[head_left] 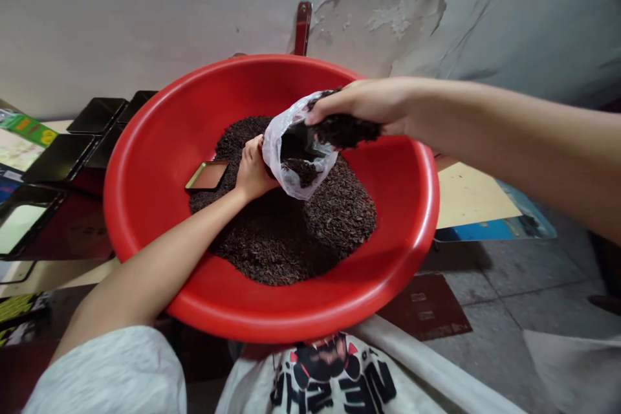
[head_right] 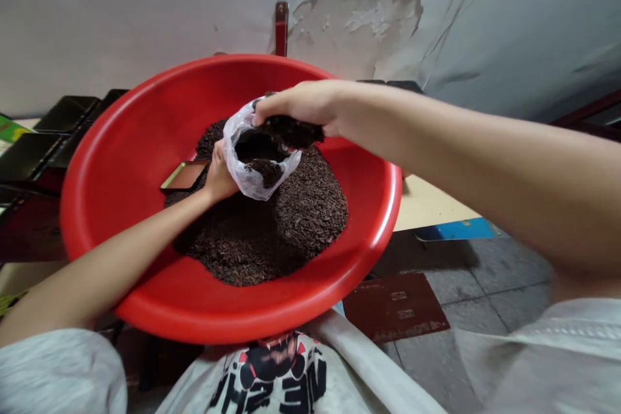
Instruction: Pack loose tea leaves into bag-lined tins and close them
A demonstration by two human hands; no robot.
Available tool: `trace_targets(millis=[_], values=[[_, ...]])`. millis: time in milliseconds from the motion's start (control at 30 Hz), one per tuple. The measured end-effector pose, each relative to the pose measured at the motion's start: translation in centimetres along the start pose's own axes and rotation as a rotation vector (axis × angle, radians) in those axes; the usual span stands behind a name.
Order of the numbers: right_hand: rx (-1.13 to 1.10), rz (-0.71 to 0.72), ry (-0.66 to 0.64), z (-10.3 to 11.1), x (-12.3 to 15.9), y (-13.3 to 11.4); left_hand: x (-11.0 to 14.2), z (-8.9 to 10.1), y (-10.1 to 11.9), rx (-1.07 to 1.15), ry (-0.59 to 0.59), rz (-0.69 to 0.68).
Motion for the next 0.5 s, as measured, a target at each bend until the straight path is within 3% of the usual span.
trace_targets(millis=[100,267,400,500], values=[[0.192,0.022,0.012,-2.6,-1.5,0.6,0.2,-0.2,0.5,-0.05,0.006,-0.031],[0.603,0.358,0.043,-4.6,-2.4,-0.7,0.0,-0.1,0.2,-0.038,-0.009,0.018],[0.609,0.353,0.043,-3.0,-2.1,-1.3,-0.4,-0.1,-0.1,-0.012,-0.047,0.049],[0.507,0.339,0.21,0.1,-1.5,-1.5,-0.5,0.1,0.0,0.004,-0.054,0.062]])
Point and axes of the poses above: each hand's wrist, its own x-axis away from the middle knuckle, its own z-axis out of the back of the hand, y = z × x, the point moved 7 cm from there along -x, towards the middle knuckle, and after that the axes turned 10 degrees about z, right-handed, at the moved point
